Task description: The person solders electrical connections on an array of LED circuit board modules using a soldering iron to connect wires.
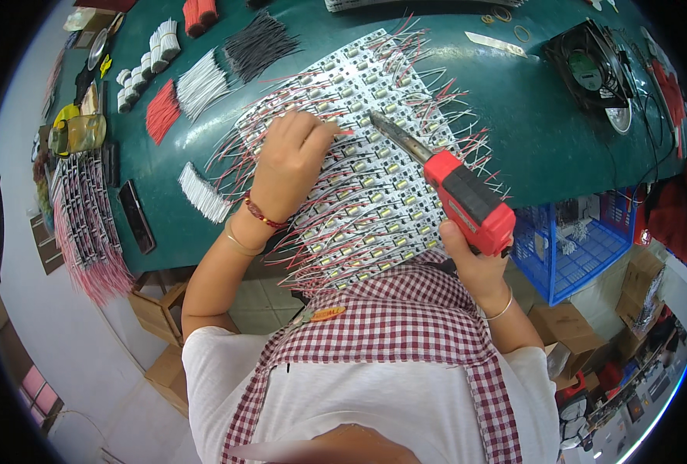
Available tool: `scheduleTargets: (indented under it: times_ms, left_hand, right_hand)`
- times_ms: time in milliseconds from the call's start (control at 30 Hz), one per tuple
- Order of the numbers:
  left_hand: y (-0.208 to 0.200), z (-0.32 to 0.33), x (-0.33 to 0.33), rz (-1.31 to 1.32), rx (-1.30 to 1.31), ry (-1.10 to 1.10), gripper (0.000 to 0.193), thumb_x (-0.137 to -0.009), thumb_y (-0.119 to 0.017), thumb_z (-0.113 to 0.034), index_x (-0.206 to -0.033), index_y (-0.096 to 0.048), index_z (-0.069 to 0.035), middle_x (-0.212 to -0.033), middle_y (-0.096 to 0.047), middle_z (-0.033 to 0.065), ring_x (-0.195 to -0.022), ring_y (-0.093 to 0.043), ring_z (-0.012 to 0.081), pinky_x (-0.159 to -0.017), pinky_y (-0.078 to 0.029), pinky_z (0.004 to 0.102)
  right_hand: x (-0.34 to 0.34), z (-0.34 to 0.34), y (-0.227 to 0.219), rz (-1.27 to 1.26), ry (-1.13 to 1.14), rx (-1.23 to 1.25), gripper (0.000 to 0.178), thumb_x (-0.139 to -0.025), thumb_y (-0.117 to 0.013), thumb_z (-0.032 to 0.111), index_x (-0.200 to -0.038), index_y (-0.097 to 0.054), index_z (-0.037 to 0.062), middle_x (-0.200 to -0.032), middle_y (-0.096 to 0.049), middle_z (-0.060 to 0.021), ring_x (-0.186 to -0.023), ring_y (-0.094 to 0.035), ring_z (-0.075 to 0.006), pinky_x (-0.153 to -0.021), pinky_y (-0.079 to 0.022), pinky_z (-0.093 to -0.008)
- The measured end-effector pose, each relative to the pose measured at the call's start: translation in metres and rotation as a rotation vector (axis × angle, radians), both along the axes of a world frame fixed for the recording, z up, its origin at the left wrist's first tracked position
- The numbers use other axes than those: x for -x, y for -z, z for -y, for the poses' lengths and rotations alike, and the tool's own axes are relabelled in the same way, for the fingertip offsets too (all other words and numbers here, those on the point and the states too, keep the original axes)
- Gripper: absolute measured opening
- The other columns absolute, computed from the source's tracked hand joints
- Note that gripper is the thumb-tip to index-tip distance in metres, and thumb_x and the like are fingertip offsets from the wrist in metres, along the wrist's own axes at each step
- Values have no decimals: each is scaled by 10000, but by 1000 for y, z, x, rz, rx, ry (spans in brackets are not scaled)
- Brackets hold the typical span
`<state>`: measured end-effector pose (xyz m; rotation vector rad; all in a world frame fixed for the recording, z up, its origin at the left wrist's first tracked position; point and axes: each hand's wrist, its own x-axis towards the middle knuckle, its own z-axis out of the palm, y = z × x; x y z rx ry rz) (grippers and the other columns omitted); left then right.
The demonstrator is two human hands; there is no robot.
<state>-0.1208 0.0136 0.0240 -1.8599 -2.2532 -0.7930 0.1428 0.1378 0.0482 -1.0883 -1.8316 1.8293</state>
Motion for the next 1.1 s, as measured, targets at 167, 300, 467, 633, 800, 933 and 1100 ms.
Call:
scheduleTargets:
  times_ms: [167,300,467,633,800,933,1100]
  left_hand:
    - [5,-5,-6,1,-12,47,214,-710,-604,-6,-917,-640,-43,-782,-492,53,-737,-499,215,-666,-403,339]
    - [10,-4,-7,-1,-29,18,236,-710,-600,-4,-936,-654,-46,-779,-487,51,-734,-495,205,-659,-395,332]
    - [6,-5,-7,-30,-16,15,253,-707,-601,-2,-949,-658,-46,-778,-482,49,-731,-489,202,-656,-390,331]
    - [7,-6,-5,-35,-1,22,242,-713,-600,-6,-945,-657,-45,-787,-480,50,-734,-486,205,-651,-387,335]
    - [5,-8,-6,-35,3,38,222,-722,-602,-25,-937,-653,-41,-811,-491,60,-756,-494,218,-656,-394,339]
    - [4,-8,-5,-44,5,40,214,-726,-603,-29,-935,-651,-36,-819,-497,63,-761,-495,221,-664,-398,341]
    - [5,-8,-5,-52,33,36,195,-737,-599,-34,-926,-646,-32,-832,-506,67,-773,-501,226,-675,-405,343]
  right_hand:
    - [-6,0,6,36,-20,-57,251,-820,-726,94,-1038,-624,22,-812,-621,-1,-663,-558,-66,-591,-461,-230]
    - [-6,-2,8,67,-71,-57,260,-805,-736,94,-1034,-641,15,-874,-648,-22,-751,-595,-91,-678,-486,-251]
    - [-4,-3,10,57,-80,-87,291,-794,-740,92,-1055,-647,2,-948,-678,-56,-832,-632,-125,-753,-497,-272]
    - [-3,-4,13,68,-101,-171,290,-780,-749,97,-1037,-663,-8,-936,-695,-83,-812,-656,-143,-736,-506,-271]
    - [-6,-1,19,58,-92,-220,262,-768,-760,109,-994,-678,5,-862,-700,-72,-727,-657,-146,-669,-509,-275]
    - [-5,-3,17,85,-134,-284,245,-765,-765,125,-964,-681,11,-832,-698,-75,-682,-657,-160,-628,-506,-283]
    - [-2,-4,15,33,-135,-321,244,-771,-758,129,-967,-678,8,-833,-697,-84,-683,-661,-172,-632,-508,-284]
